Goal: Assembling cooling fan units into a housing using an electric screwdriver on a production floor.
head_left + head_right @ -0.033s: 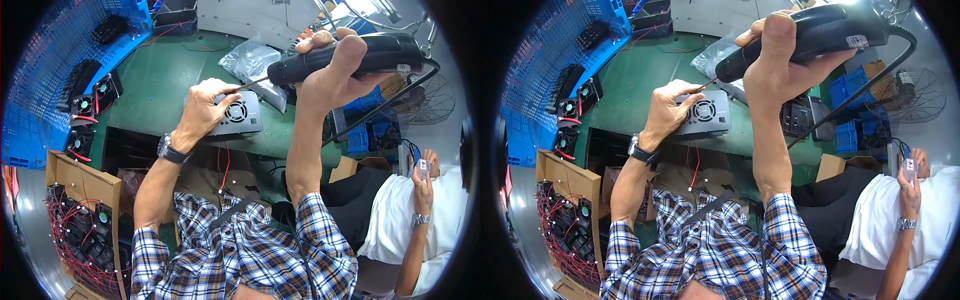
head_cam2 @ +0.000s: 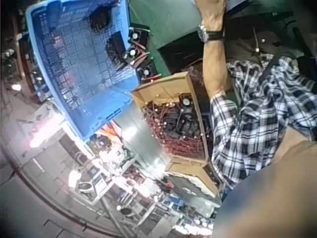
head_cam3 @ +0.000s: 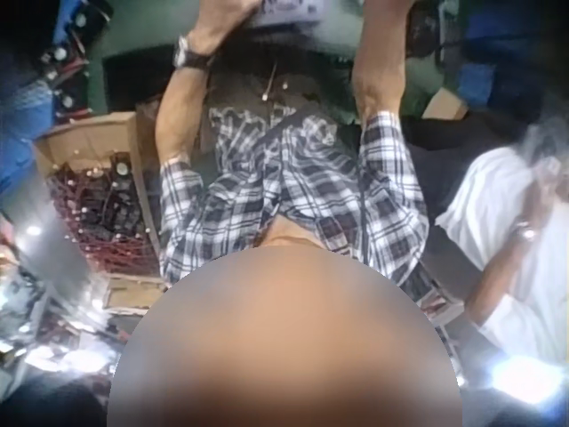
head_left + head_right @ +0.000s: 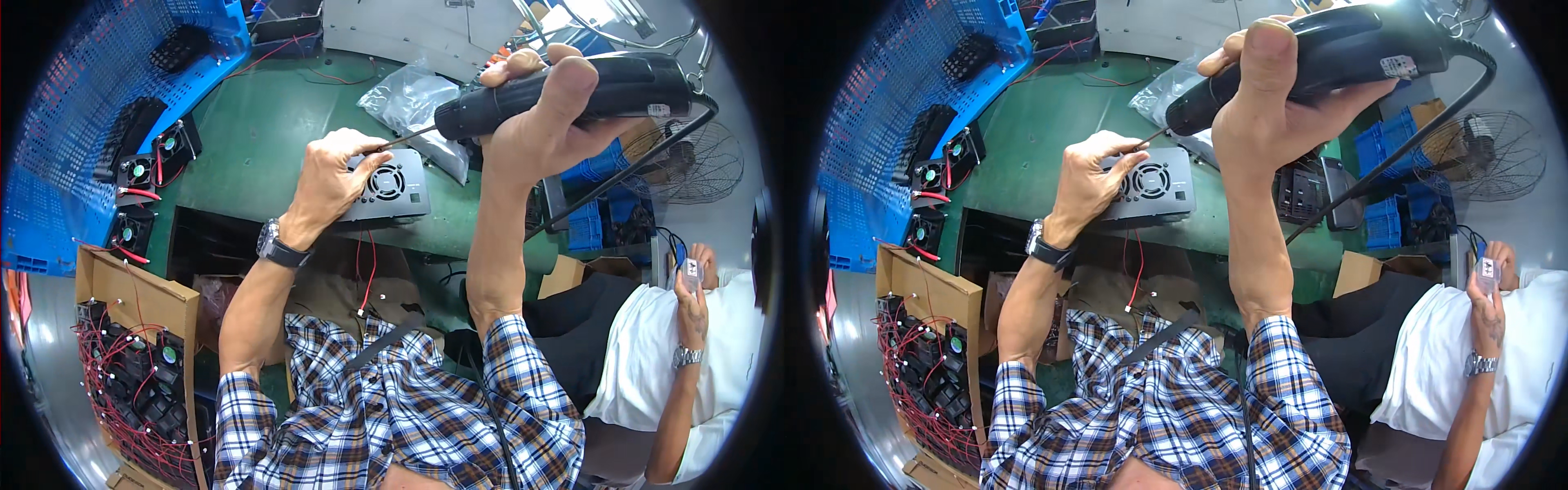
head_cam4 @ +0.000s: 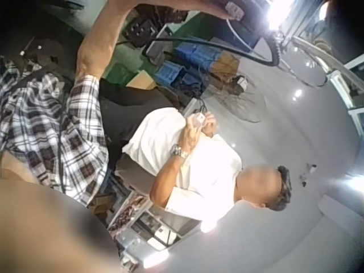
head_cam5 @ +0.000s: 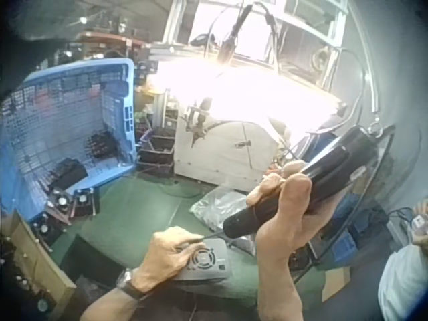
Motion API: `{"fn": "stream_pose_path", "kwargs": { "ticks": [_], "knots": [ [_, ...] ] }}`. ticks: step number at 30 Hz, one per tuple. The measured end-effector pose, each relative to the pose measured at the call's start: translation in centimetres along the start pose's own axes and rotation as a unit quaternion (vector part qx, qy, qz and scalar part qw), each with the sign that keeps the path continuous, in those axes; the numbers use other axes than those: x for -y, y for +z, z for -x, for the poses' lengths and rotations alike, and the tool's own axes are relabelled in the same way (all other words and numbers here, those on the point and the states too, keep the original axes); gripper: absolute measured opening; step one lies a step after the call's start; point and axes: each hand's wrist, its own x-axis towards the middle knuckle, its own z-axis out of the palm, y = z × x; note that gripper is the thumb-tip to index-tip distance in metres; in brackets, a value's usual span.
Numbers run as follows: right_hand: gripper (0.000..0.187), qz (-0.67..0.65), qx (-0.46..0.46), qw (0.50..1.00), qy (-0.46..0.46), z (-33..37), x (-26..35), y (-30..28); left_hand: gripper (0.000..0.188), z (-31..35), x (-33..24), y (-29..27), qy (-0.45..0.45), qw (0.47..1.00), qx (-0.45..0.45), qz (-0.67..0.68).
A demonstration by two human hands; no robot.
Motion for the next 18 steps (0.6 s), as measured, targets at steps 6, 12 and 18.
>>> {"fn": "stream_pose_path", "kwargs": {
  "ticks": [6,12,18],
  "knots": [
    [0.088,-0.035,-0.003,0.999,0.017,0.5,0.4,1.6,0.012,1.0,-1.5,-1.4,-0.029,0.998,-0.055,-0.023],
    [0.089,0.005,-0.046,0.996,0.074,1.4,2.9,6.7,0.032,2.5,0.0,-2.5,-0.044,0.998,0.003,-0.043],
    [0.093,-0.006,-0.018,0.995,0.099,2.3,0.4,6.4,0.138,2.9,2.0,-8.0,-0.043,0.983,0.175,-0.027]
  ]
}}
